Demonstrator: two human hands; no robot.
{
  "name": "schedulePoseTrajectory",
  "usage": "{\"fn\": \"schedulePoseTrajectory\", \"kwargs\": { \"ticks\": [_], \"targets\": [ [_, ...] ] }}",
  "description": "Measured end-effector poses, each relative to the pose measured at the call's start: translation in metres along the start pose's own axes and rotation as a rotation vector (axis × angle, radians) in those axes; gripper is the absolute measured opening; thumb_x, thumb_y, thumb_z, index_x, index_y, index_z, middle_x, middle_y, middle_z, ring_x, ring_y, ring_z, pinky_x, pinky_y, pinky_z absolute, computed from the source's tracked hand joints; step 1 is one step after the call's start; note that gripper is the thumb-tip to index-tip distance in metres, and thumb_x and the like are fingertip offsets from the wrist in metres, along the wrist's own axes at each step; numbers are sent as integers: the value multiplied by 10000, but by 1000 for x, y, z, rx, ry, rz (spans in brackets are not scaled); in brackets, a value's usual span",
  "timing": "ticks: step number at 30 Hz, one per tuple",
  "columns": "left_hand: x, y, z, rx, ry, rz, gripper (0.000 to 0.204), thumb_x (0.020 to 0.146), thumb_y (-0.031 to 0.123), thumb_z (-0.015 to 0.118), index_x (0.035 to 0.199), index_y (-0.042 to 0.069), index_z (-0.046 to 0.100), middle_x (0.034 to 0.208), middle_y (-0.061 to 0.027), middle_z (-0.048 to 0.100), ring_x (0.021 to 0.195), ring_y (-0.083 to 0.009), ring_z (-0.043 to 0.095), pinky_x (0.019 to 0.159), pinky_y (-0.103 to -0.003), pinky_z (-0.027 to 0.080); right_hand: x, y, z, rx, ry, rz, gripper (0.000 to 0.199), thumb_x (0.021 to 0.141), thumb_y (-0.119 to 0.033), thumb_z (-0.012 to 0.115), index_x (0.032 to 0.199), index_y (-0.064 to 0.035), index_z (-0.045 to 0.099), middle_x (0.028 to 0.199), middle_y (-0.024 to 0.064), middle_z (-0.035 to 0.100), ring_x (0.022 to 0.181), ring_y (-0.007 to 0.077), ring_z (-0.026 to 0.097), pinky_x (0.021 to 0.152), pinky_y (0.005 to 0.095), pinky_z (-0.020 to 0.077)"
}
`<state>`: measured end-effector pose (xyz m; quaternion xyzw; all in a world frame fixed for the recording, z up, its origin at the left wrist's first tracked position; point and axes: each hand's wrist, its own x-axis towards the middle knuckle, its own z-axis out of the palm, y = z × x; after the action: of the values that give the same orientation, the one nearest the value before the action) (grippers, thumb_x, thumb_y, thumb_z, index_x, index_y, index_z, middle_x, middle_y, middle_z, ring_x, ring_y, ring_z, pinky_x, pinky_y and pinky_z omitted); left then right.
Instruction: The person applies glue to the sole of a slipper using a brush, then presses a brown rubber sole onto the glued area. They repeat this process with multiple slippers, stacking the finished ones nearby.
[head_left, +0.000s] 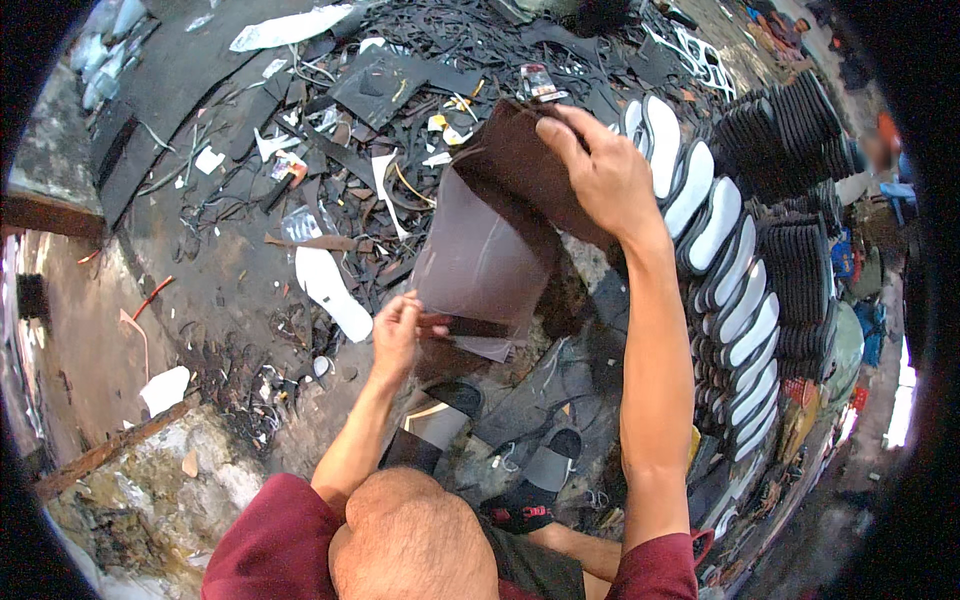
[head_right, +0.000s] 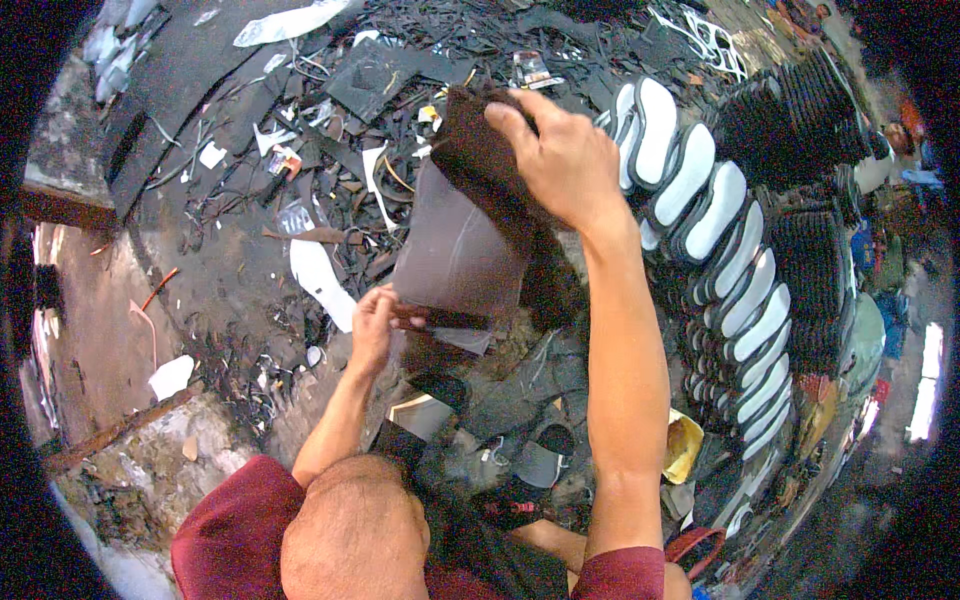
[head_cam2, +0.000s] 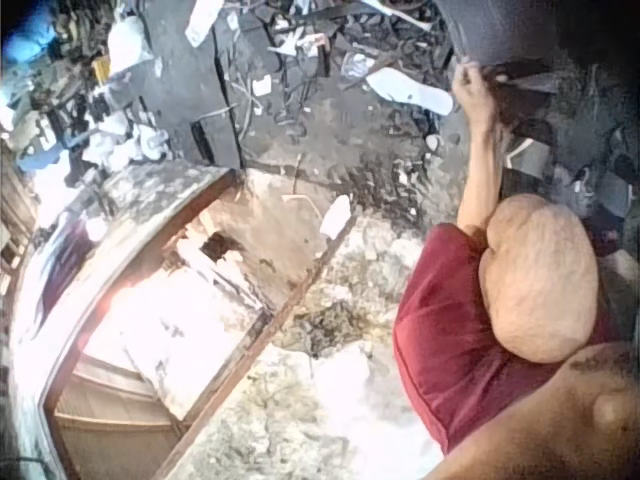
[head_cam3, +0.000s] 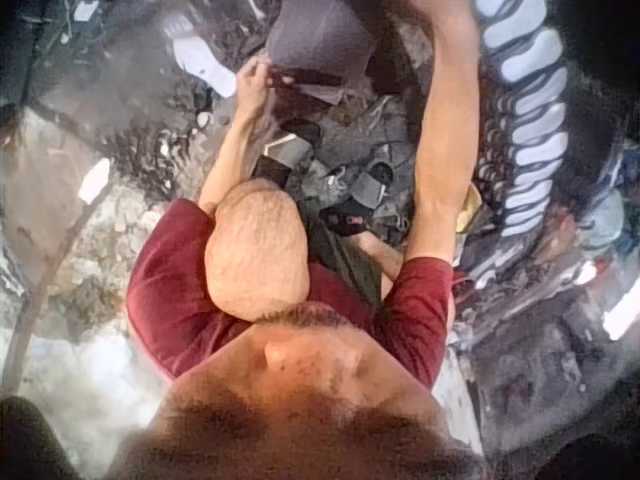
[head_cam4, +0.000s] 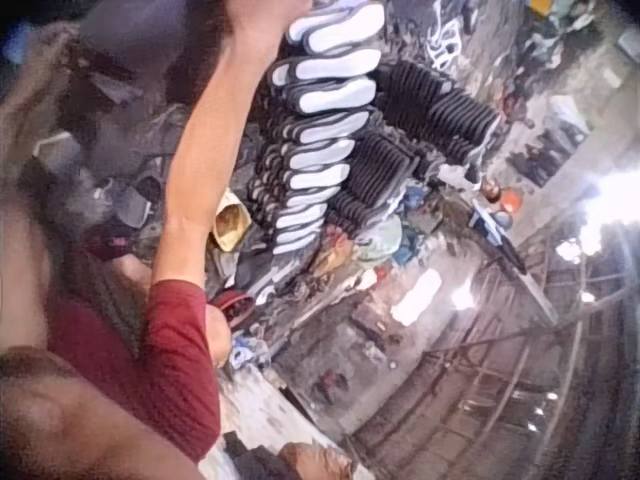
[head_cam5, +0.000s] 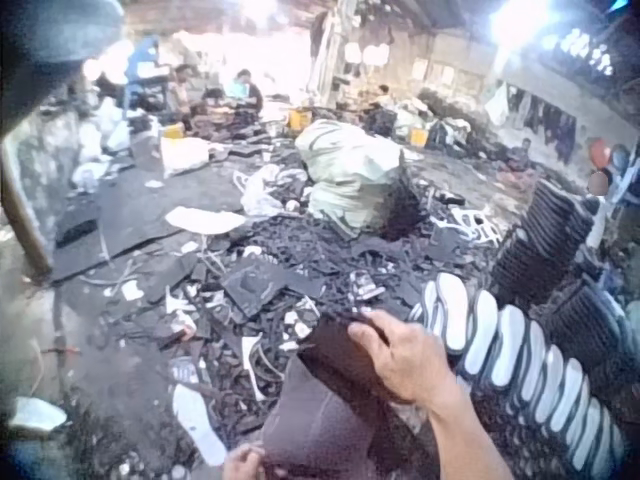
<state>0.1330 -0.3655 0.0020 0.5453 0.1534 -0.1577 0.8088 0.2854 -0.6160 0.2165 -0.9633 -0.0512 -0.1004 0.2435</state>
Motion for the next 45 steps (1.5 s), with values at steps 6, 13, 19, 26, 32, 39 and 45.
{"fn": "schedulePoseTrajectory", "kwargs": {
  "ticks": [6,13,19,26,32,39,45],
  "targets": [
    [-15,16,-14,1013,97,315,386,877,191,763,1142,12,547,883,-104,650,747,-176,652,614,-348,544,5,5,2,310,-182,25,358,952,-314,675,1201,-57,702,1022,134,746,911,155,681,836,299,512],
    [-6,96,60,365,174,526,259,814,191,842,899,34,654,923,-49,657,798,-120,624,672,-270,520,1,-34,16,8,-146,8,445,915,-490,652,1177,-139,731,944,164,738,851,300,728,739,373,541],
    [63,139,132,38,-108,355,289,876,239,794,850,17,611,817,-33,652,717,-97,621,656,-267,572,4,-38,11,161,-209,112,429,914,-420,685,1212,-112,711,984,125,759,888,177,716,794,311,527],
    [70,131,135,-228,-191,312,253,933,236,712,869,5,630,827,-51,662,738,-120,645,699,-292,581,7,-26,5,292,-264,99,405,935,-356,690,1218,-65,696,1034,119,759,905,92,663,818,280,518],
    [45,141,141,14,-45,306,353,999,343,583,911,6,640,868,-56,646,749,-117,604,682,-271,544,-10,-18,13,146,-212,55,440,901,-588,606,1188,-279,731,1113,79,733,995,318,708,827,414,554],
    [55,108,130,-319,-249,378,286,1025,256,530,1066,-12,618,1025,-71,642,873,-150,599,855,-352,522,-10,-20,10,159,-175,75,445,907,-595,595,1175,-269,736,1055,111,738,962,326,714,808,429,555],
    [58,80,121,-136,-364,436,270,1040,245,519,1158,21,610,1024,-3,609,910,-90,528,846,-267,404,-14,-18,-13,-12,-223,-16,670,735,-646,748,1200,-165,716,1039,176,733,976,350,711,852,443,552]
  ]
}}
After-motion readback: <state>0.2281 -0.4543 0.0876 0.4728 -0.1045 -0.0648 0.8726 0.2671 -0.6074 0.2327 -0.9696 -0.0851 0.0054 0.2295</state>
